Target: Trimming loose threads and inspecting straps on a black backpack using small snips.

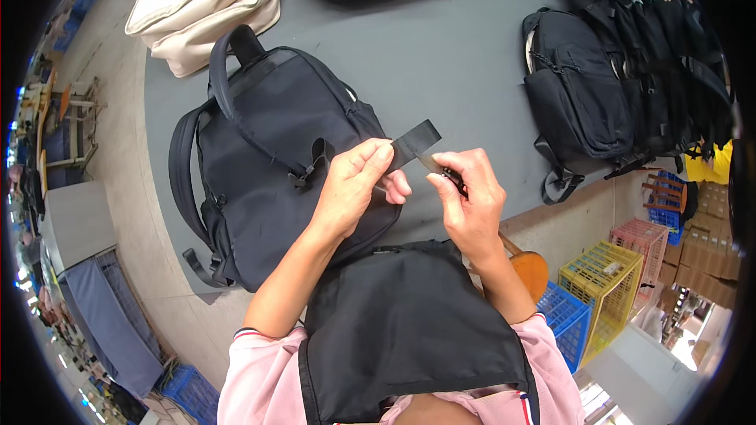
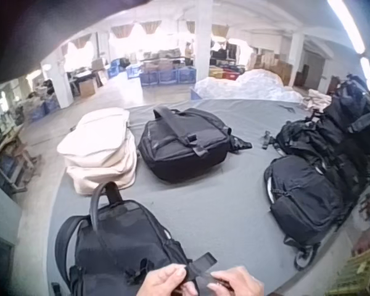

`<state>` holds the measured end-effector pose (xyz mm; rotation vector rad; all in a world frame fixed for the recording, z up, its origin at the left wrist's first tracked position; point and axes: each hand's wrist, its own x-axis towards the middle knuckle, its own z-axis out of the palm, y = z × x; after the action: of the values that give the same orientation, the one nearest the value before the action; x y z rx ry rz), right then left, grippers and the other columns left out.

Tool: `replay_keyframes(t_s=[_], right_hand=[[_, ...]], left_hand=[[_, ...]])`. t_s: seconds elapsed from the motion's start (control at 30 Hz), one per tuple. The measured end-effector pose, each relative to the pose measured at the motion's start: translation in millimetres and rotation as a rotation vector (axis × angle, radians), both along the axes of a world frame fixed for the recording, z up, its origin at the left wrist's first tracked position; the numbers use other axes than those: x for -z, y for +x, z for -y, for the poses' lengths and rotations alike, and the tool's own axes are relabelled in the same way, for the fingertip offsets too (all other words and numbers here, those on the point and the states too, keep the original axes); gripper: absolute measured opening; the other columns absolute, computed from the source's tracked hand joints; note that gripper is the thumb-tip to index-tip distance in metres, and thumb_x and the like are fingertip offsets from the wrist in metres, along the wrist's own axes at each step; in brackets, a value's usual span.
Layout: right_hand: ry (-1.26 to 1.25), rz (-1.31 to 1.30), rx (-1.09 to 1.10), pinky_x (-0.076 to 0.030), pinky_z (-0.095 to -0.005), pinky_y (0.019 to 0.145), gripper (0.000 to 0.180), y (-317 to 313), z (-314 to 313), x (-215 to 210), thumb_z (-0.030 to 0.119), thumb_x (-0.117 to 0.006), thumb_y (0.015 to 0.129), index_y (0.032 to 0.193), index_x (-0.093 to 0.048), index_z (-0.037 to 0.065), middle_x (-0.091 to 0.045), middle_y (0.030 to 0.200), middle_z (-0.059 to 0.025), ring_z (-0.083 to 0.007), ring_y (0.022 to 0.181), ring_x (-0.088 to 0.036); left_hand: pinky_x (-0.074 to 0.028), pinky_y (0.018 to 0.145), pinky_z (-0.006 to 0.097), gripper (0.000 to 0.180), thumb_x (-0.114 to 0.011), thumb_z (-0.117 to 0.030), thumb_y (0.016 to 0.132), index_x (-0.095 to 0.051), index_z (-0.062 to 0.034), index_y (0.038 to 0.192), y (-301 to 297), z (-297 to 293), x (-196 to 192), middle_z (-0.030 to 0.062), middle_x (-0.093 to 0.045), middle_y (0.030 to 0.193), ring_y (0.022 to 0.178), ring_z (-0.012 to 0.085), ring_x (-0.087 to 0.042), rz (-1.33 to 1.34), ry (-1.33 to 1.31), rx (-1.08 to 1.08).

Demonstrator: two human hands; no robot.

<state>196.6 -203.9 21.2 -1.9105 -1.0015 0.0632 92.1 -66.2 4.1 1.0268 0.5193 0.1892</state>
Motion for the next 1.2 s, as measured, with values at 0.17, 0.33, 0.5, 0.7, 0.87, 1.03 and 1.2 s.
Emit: replay_keyframes(t_s=[0.17, 0.33, 0.5, 0.7, 0.87, 1.03, 1.2], right_hand=[[-0.035, -0.111, -0.064, -0.046, -0.0281, 0.054, 0.016, 12.5, -5.1, -0.1, 0.004, -0.069, 0.077, 0.092, -0.061, 0.003, -0.056, 0.079, -0.0068, -0.0174, 0.059, -0.057], [0.087, -0.382, -0.003, -0.045, -0.0240, 0.061, 0.017, 21.2, -5.6, 4.6, 0.000, -0.067, 0.080, 0.095, -0.059, 0.000, -0.053, 0.079, -0.0029, -0.0103, 0.068, -0.053], [0.047, -0.321, 0.108, -0.037, -0.0215, 0.057, 0.015, 12.6, 16.2, 31.3, -0.004, -0.065, 0.080, 0.092, -0.059, 0.002, -0.048, 0.072, 0.0011, -0.0059, 0.065, -0.042], [-0.075, -0.367, -0.121, -0.042, -0.0208, 0.053, 0.016, -17.6, 16.7, 18.3, -0.004, -0.065, 0.080, 0.093, -0.062, 0.004, -0.064, 0.074, -0.0036, -0.0068, 0.057, -0.051], [-0.112, -0.102, -0.300, -0.052, -0.0381, 0.061, 0.035, -5.6, -28.1, 13.4, 0.021, -0.072, 0.076, 0.106, -0.059, 0.009, -0.062, 0.095, -0.0114, -0.0308, 0.076, -0.063], [-0.040, -0.056, -0.426, -0.050, -0.0409, 0.063, 0.032, -16.5, -40.7, 50.2, 0.000, -0.057, 0.069, 0.101, -0.056, 0.003, -0.054, 0.092, -0.0136, -0.0342, 0.077, -0.058], [0.082, -1.072, -0.280, -0.039, -0.0203, 0.061, 0.021, -3.6, 42.4, 35.9, 0.012, -0.061, 0.082, 0.102, -0.057, 0.005, -0.046, 0.080, 0.0027, -0.0039, 0.072, -0.044]], left_hand=[[-0.048, 0.058, 0.023, 0.032, -0.048, -0.028, 0.099, -0.057, 0.0016, 0.105, 5.2, -5.3, -0.7, 0.0079, -0.063, 0.072, 0.060, 0.0118, -0.058, 0.009, 0.015, 0.002], [-0.047, 0.074, 0.024, 0.033, -0.051, -0.023, 0.097, -0.054, 0.0008, 0.120, 24.4, -30.3, -24.3, 0.0108, -0.065, 0.089, 0.078, 0.0141, -0.061, 0.108, 0.267, -0.069], [-0.033, 0.104, 0.035, 0.041, -0.060, -0.021, 0.090, -0.053, -0.0059, 0.128, 18.8, -67.2, -39.4, 0.0166, -0.044, 0.136, 0.126, 0.0283, -0.043, 0.064, 1.186, -0.296], [-0.028, 0.107, 0.041, 0.049, -0.061, -0.009, 0.086, -0.045, -0.0041, 0.132, -55.7, -70.0, -1.9, 0.0159, -0.033, 0.142, 0.128, 0.0309, -0.039, -0.323, 1.449, -0.826], [-0.035, 0.103, 0.037, 0.073, -0.063, -0.012, 0.088, -0.018, -0.0051, 0.146, -51.9, -59.2, 25.5, 0.0180, -0.022, 0.149, 0.124, 0.0286, -0.045, -0.143, 0.454, -0.876], [-0.048, 0.083, 0.027, 0.056, -0.061, -0.009, 0.089, -0.034, 0.0041, 0.137, -60.4, -4.2, 36.7, 0.0084, -0.057, 0.104, 0.092, 0.0132, -0.058, -0.090, 0.372, -0.682], [-0.047, 0.090, 0.036, 0.053, -0.060, 0.008, 0.082, -0.040, 0.0016, 0.130, -29.4, 38.4, -33.1, 0.0154, -0.056, 0.117, 0.103, 0.0247, -0.056, 0.057, 0.167, -0.311]])
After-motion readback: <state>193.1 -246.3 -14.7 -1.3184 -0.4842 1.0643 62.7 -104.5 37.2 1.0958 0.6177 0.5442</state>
